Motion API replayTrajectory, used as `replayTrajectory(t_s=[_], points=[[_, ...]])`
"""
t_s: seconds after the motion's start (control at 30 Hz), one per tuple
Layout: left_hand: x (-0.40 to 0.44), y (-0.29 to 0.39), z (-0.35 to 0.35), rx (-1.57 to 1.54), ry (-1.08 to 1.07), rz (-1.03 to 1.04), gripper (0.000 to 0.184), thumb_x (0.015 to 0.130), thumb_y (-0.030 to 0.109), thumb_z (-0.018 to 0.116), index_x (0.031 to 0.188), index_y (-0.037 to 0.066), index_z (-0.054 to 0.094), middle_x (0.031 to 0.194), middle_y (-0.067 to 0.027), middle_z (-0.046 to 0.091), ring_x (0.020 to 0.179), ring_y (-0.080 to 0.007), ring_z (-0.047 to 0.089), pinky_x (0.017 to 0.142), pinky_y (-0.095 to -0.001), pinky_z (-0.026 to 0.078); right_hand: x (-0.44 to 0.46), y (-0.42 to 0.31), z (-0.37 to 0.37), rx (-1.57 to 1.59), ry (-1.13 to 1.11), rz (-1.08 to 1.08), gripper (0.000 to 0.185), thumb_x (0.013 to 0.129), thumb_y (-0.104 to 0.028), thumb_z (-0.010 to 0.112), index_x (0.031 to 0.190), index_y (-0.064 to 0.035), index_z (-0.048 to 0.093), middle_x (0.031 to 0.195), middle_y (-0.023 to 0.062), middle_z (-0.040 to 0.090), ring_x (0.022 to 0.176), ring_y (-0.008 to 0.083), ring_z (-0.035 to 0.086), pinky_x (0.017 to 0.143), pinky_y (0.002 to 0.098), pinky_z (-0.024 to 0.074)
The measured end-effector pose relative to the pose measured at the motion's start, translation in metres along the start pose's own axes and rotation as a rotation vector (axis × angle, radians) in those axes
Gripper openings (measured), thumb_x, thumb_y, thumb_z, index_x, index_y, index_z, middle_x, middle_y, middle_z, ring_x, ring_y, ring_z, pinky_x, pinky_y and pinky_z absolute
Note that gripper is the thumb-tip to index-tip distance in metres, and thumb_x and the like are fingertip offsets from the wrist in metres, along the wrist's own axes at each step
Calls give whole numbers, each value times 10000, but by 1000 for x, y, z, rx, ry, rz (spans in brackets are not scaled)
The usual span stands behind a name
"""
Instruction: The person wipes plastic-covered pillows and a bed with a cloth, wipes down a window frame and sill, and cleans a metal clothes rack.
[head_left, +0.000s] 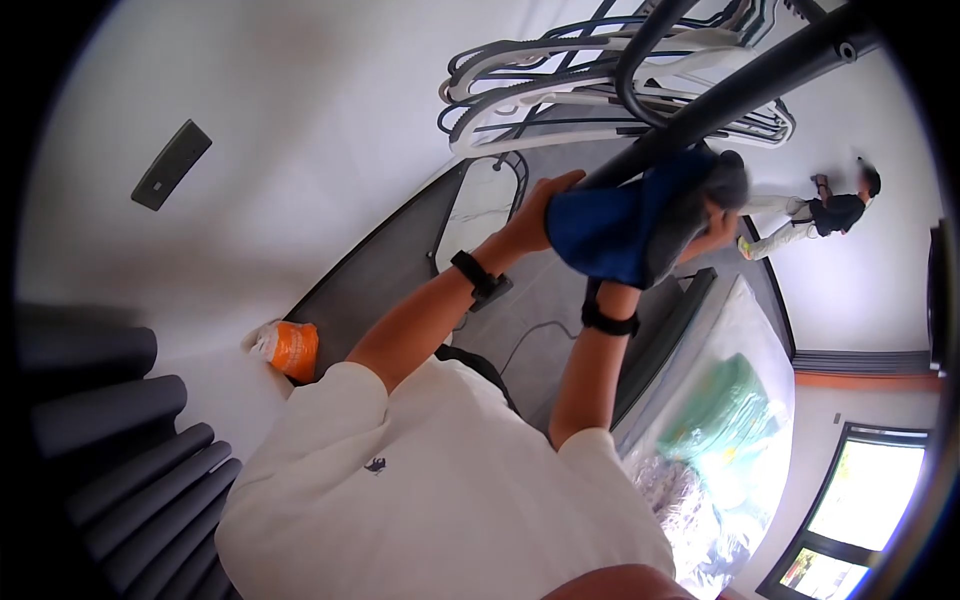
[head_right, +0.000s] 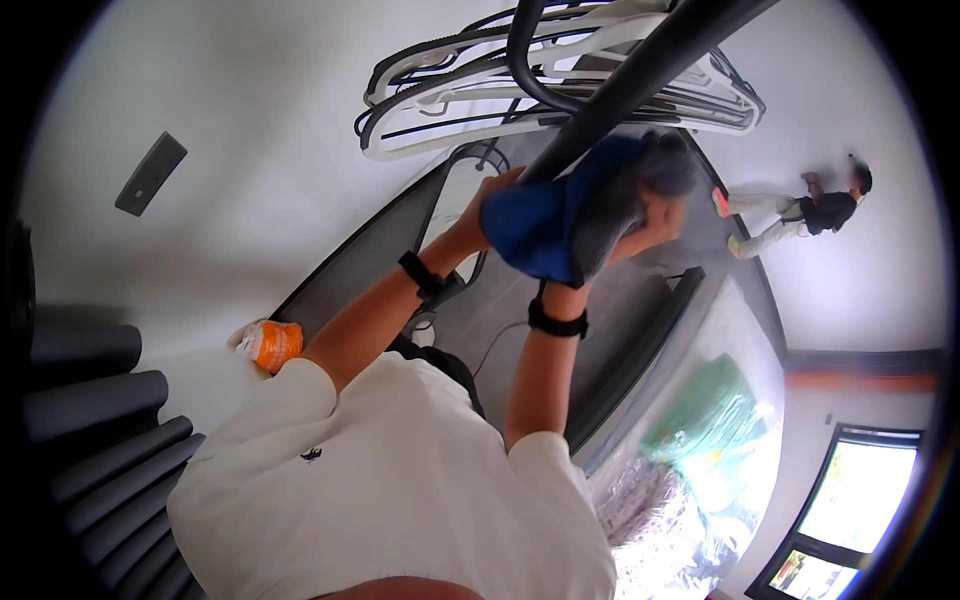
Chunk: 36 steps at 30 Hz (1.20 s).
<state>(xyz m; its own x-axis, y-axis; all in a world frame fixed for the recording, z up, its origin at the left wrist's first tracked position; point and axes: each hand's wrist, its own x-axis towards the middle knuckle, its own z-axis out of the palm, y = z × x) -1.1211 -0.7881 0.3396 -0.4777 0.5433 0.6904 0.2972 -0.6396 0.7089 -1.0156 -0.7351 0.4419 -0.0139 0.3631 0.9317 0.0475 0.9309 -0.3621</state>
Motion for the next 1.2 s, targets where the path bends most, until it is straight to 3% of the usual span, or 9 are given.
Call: replayTrajectory(t_s=[0.27,0.33,0.37,0.43,0.5,0.87,1.0,1.07,1.2], points=[[15,20,-14,225,-260,-543,455,866,217,697,1233,-1,540,1043,-120,691,926,-152,674,745,-277,517,-59,2,-8,-170,-166,388,263,879,-64,611,1119,-11,520,1102,111,545,1095,185,525,954,314,415],[34,21,-20,-889,-387,-1246,490,894,209,677,1296,2,489,1192,-132,628,1052,-138,624,829,-285,511,-35,-13,-9,-183,-142,404,267,879,-54,614,1124,-10,518,1103,112,542,1098,185,524,960,313,412],[33,13,-27,-881,-407,-1239,490,894,209,677,1296,2,489,1192,-132,628,1052,-138,624,829,-285,511,-23,-21,-12,-186,-123,397,267,879,-54,614,1124,-10,518,1103,112,542,1098,185,524,960,313,412],[27,7,-55,43,-803,-98,450,939,131,597,1336,-17,445,1316,-132,544,1184,-151,554,954,-301,462,12,-43,-22,-75,-215,368,356,801,-21,677,1121,-17,522,1056,98,527,1054,171,522,926,300,411],[44,74,-73,134,-779,-549,500,945,98,574,1398,11,382,1338,-135,530,1227,-183,527,1027,-305,402,16,-64,-16,-2,-137,347,365,768,-1,667,1103,-16,523,1040,97,524,1030,170,518,900,306,418],[18,74,-125,-155,-888,-540,597,925,-37,509,1477,28,293,1194,-51,565,1038,-67,512,865,-215,456,-76,-59,4,-346,-466,295,389,623,70,620,999,-9,556,993,206,522,972,396,509,836,423,429],[14,78,-126,-212,-436,-891,315,977,88,523,1284,16,513,1117,-55,618,1000,-111,586,870,-237,480,-61,-71,7,-315,-349,191,388,660,59,661,1034,-14,589,921,174,551,919,384,527,832,431,429],[13,62,-118,-677,-219,-667,321,964,92,554,1277,25,530,1107,-44,630,992,-98,591,875,-254,485,-35,-83,9,-367,-235,78,380,684,20,700,1049,-14,601,953,167,573,936,374,536,856,428,423],[31,72,-94,-149,7,-153,345,949,113,597,1283,47,537,1227,-45,592,1110,-117,552,937,-264,464,4,-91,19,-428,-113,-138,424,687,-58,754,1081,-24,602,1028,186,569,971,388,522,864,460,402]])
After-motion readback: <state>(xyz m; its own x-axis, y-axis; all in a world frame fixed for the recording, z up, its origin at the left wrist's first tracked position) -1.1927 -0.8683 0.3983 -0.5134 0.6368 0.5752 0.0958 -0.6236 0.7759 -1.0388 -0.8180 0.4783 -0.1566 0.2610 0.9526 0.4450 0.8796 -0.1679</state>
